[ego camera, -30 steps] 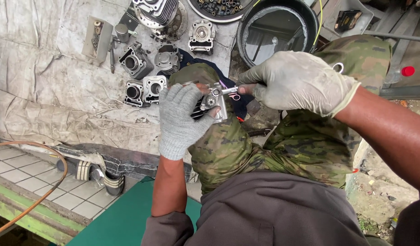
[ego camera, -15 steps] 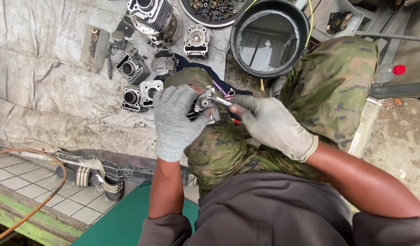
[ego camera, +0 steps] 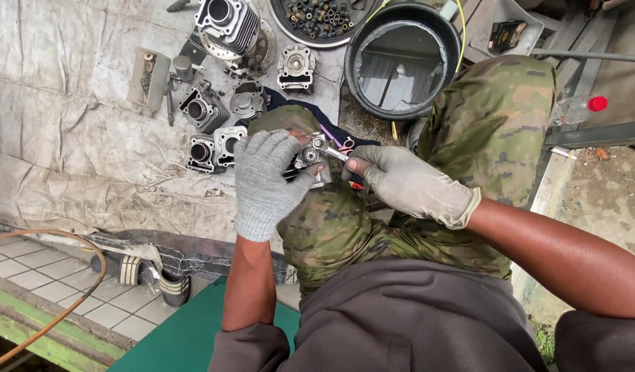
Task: The person is preparing a motorcycle engine cylinder by using a wrench to adjust parts and then manually sanding the gasket surface to ensure a flat, clean seal.
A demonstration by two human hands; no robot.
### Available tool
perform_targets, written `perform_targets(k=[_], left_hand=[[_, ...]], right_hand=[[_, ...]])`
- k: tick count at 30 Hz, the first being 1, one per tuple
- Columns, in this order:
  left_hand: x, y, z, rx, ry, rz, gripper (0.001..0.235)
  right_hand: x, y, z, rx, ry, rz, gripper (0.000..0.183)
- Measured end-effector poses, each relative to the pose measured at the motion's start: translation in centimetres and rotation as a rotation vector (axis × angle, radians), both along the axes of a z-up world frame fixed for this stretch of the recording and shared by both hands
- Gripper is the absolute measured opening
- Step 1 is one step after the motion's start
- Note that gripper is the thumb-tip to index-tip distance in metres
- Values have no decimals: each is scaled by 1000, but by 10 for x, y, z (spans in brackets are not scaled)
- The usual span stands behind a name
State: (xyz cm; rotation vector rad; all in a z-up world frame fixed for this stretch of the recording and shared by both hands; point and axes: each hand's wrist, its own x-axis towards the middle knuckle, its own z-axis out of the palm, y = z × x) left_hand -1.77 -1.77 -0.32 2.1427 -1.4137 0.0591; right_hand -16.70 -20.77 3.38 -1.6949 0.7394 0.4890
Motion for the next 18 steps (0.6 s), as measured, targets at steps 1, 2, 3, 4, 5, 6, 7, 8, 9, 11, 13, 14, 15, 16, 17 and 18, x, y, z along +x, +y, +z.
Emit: perform_targets(k=[1,2,3,4,5,6,7,8,9,11,13,14,15,16,17,18], left_hand=[[-1,0,4,0,-1,4,38],[-1,-1,8,38,-9,4,49],[-1,-2,12,76,-18,3,60],[1,2,13,76,-20,6,60],[3,6,13,98,1,-44,82],[5,10,13,121,21,-94,105],[9,11,6,123,26,-95,105],[13,12,-2,124,-17,-107,100],[17,14,-9,123,-62,-118,94],[17,14,-14,114,-75,-112,93],[16,15,-18,103,-89,-108,93],[15,16,-22,114,-97,-95,94],[14,18,-25,127,-103,-83,95],[13,18,-24,128,-98,-84,95],[12,18,-24,121,-88,-86,95],[11,18,-23,114,-78,-87,95]], right_hand=[[0,0,0,0,-1,4,38],[1,0,-1,7,-3,13,39],[2,0,-1,13,-6,22,39],[2,-1,-2,13,-8,26,39],[2,-1,-4,24,-7,6,38],[2,-1,-5,35,-7,-15,37],[3,1,-5,38,-3,-15,37],[3,2,-4,48,11,-27,37],[4,4,-3,57,23,-37,37],[4,4,-7,59,19,-45,36],[5,3,-12,60,16,-55,36],[4,2,-15,62,8,-72,35],[3,1,-18,66,1,-90,34],[2,3,-19,67,6,-91,34],[0,4,-20,63,3,-112,31],[-1,6,-21,58,0,-133,29]])
